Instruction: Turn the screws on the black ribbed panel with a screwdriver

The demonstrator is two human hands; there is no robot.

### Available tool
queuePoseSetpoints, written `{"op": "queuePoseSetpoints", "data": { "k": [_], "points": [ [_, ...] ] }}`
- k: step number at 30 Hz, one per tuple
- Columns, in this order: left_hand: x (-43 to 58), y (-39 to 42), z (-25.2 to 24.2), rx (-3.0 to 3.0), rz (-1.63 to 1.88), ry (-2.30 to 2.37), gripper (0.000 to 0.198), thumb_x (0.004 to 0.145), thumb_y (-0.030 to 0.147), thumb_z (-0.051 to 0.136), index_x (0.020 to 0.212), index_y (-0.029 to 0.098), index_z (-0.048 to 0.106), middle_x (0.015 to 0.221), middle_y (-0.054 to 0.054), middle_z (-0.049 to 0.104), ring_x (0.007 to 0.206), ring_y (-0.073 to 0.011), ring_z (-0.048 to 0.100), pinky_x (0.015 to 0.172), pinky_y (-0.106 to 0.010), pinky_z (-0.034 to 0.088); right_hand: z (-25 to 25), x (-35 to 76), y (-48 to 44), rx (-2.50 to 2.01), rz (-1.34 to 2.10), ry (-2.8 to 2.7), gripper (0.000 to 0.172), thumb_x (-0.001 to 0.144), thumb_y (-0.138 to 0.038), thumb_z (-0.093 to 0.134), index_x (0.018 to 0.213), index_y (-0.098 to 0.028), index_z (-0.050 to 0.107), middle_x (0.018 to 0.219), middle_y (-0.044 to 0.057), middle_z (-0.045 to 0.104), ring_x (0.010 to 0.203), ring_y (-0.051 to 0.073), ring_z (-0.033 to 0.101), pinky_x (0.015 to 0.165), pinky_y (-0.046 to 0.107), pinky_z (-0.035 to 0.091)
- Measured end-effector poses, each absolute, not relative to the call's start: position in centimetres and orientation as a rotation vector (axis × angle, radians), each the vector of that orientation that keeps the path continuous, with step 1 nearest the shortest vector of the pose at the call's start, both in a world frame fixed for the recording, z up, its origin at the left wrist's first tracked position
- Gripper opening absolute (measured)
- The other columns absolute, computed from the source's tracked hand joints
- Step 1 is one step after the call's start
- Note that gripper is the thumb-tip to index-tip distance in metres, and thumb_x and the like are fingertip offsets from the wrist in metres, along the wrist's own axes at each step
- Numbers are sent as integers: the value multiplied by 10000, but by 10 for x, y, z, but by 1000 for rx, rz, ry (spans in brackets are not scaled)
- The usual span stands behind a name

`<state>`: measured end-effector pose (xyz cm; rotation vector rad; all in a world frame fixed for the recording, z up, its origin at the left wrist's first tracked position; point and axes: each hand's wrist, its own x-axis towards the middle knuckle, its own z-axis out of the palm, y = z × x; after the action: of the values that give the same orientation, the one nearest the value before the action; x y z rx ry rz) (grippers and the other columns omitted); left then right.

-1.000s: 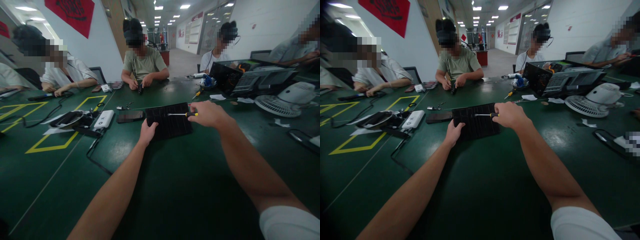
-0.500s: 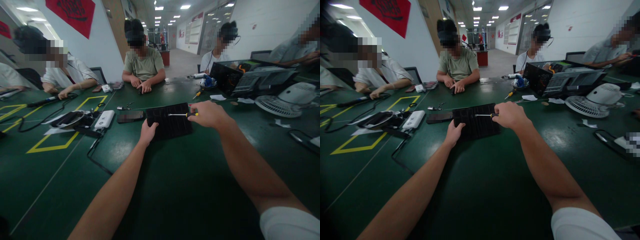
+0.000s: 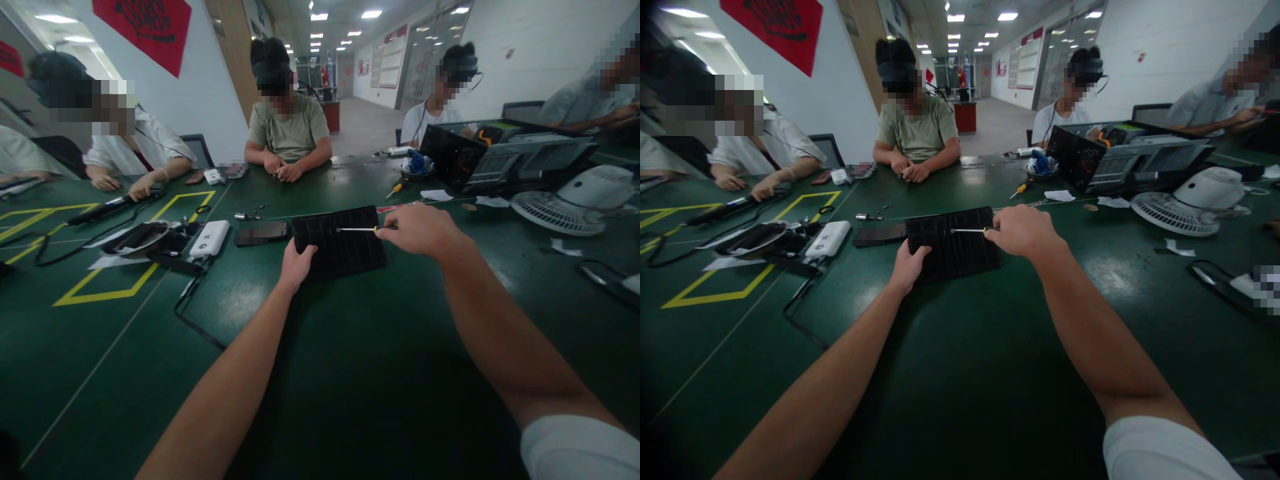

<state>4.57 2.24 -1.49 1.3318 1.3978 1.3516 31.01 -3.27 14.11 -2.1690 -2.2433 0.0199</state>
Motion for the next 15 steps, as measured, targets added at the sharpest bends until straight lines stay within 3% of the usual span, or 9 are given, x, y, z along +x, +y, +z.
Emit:
{"op": "queuePoseSetpoints", "data": {
  "k": [9,12,15],
  "points": [
    [47,24,-16,1335,1355,1418,303,817,255,735,1113,192,743,1091,-92,796,1049,-293,747,1016,-463,607,137,312,-29,-2171,74,-2304,572,1060,-606,413,1217,-227,811,1253,207,788,1191,429,717,956,578,547],
    [48,23,-15,1331,1356,1407,316,819,259,737,1127,189,742,1102,-95,797,1047,-292,747,1006,-462,608,134,314,-29,-2146,51,-2289,481,1002,-606,542,1201,-241,783,1225,183,791,1150,409,727,923,536,551],
    [48,22,-14,1326,1360,1400,315,825,258,740,1133,190,740,1117,-98,798,1063,-296,748,1009,-464,608,134,315,-29,-2117,22,-2278,351,956,-491,640,1189,-256,757,1223,159,792,1138,385,723,886,488,544]
  ]
}}
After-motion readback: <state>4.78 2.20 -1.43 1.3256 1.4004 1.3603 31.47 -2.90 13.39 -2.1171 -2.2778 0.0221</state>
